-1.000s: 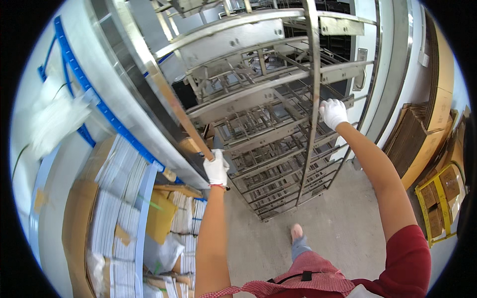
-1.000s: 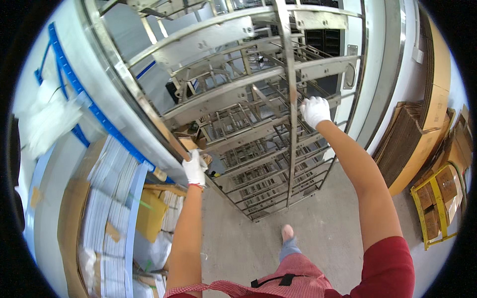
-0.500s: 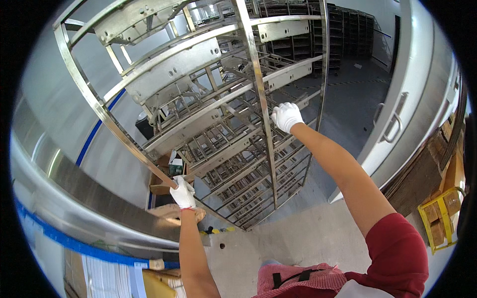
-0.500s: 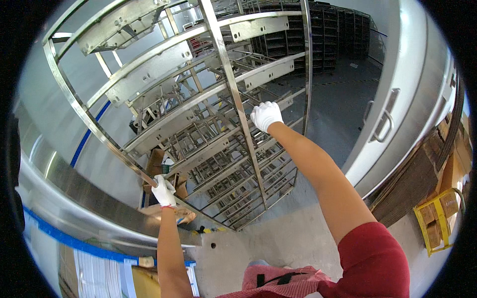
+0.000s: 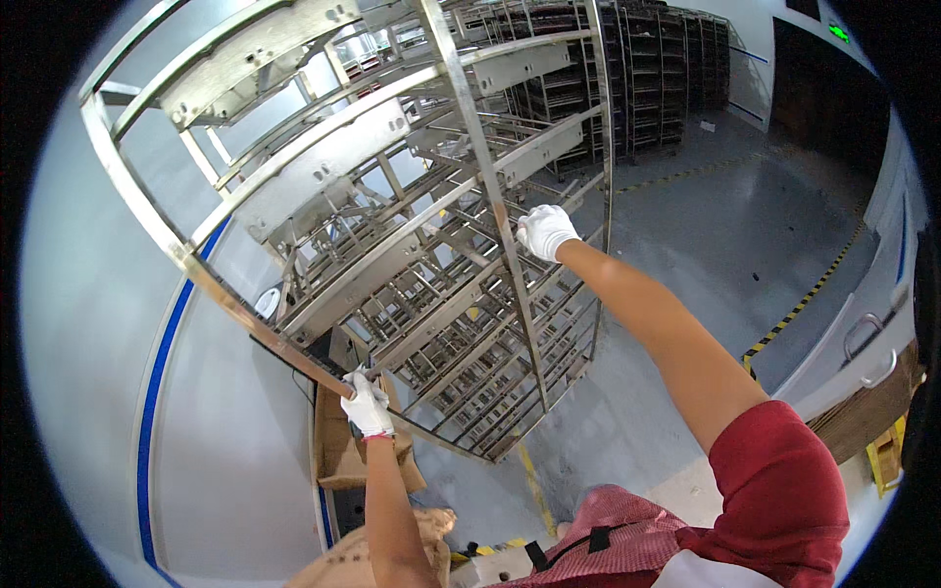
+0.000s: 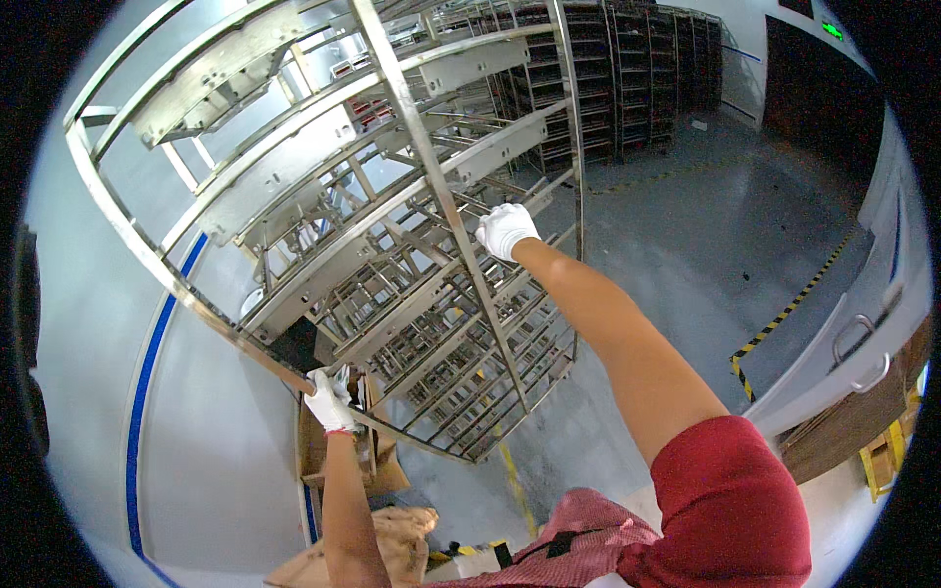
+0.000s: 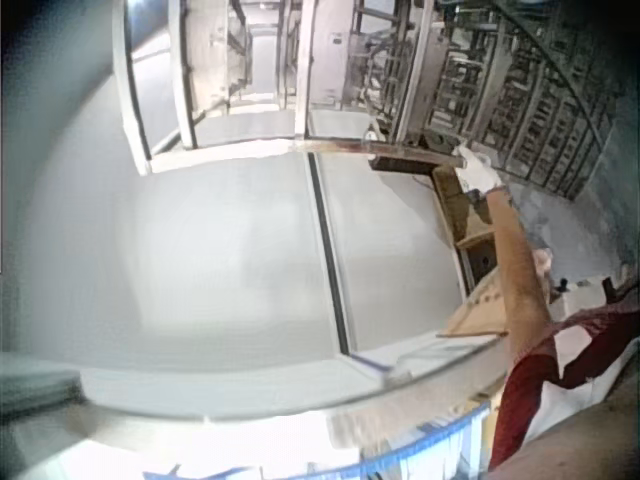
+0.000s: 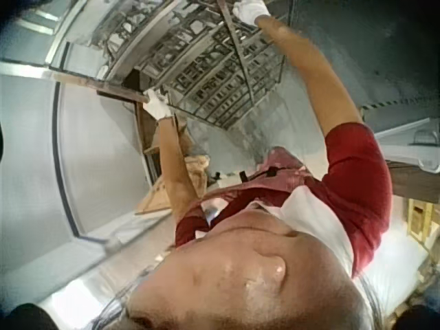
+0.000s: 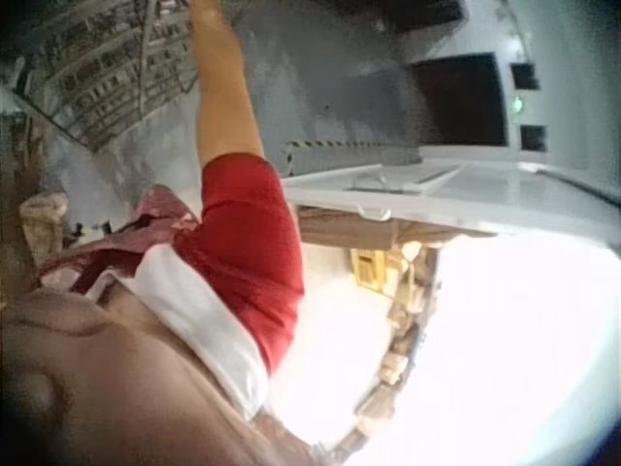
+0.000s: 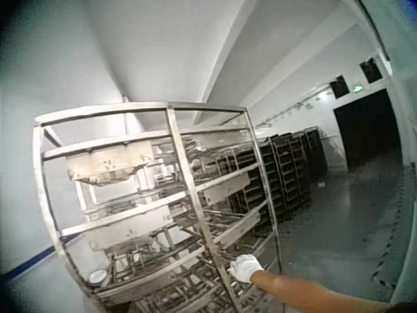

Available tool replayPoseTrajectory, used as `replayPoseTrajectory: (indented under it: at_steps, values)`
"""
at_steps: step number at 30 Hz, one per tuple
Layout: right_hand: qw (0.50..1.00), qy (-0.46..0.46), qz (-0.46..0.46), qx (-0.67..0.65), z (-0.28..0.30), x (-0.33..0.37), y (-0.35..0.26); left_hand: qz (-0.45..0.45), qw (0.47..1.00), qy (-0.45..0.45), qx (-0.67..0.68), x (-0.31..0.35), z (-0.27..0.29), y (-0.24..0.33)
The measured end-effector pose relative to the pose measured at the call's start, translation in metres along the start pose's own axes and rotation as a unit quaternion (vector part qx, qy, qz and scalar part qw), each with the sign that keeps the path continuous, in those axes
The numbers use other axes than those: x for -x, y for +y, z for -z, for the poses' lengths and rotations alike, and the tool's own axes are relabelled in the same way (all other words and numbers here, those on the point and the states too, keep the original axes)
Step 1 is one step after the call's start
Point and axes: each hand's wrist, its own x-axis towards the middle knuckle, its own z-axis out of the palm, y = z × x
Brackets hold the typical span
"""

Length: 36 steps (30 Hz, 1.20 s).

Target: The person repeatedly inserts broom bristles into a metal frame on a stainless steel table, then places the assembled broom heads onto a metal rack. The person moves the rack through the warehouse and places it among other racks.

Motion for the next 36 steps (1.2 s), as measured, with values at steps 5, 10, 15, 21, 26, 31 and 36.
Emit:
replayPoseTrajectory:
  at_steps: [5,10,15,21,26,31,36]
  values:
    - [1.000,0.018,-0.007,-0.008,-0.054,-0.132,-0.043,0.005,1.000,-0.004,-0.007,-0.149,-0.011,-0.033]
    - [0.999,0.028,-0.029,-0.004,-0.061,-0.282,-0.095,-0.045,0.998,-0.030,-0.031,-0.333,-0.018,-0.036]
    - [0.999,0.045,-0.008,-0.003,-0.058,-0.403,-0.117,-0.055,0.998,-0.016,-0.004,-0.450,-0.050,-0.019]
    - [0.999,0.033,-0.011,-0.008,-0.068,-0.467,-0.125,-0.051,0.997,0.033,-0.050,-0.502,-0.064,-0.026]
    - [0.997,0.067,0.027,-0.020,-0.097,-0.483,-0.108,-0.067,0.994,0.079,-0.036,-0.482,-0.091,-0.030]
    - [0.994,0.107,0.026,-0.018,-0.101,-0.568,-0.131,-0.048,0.994,0.045,-0.084,-0.593,-0.092,-0.037]
    - [0.994,0.104,0.007,-0.044,-0.118,-0.629,-0.172,-0.063,0.993,0.045,-0.087,-0.693,-0.078,-0.066]
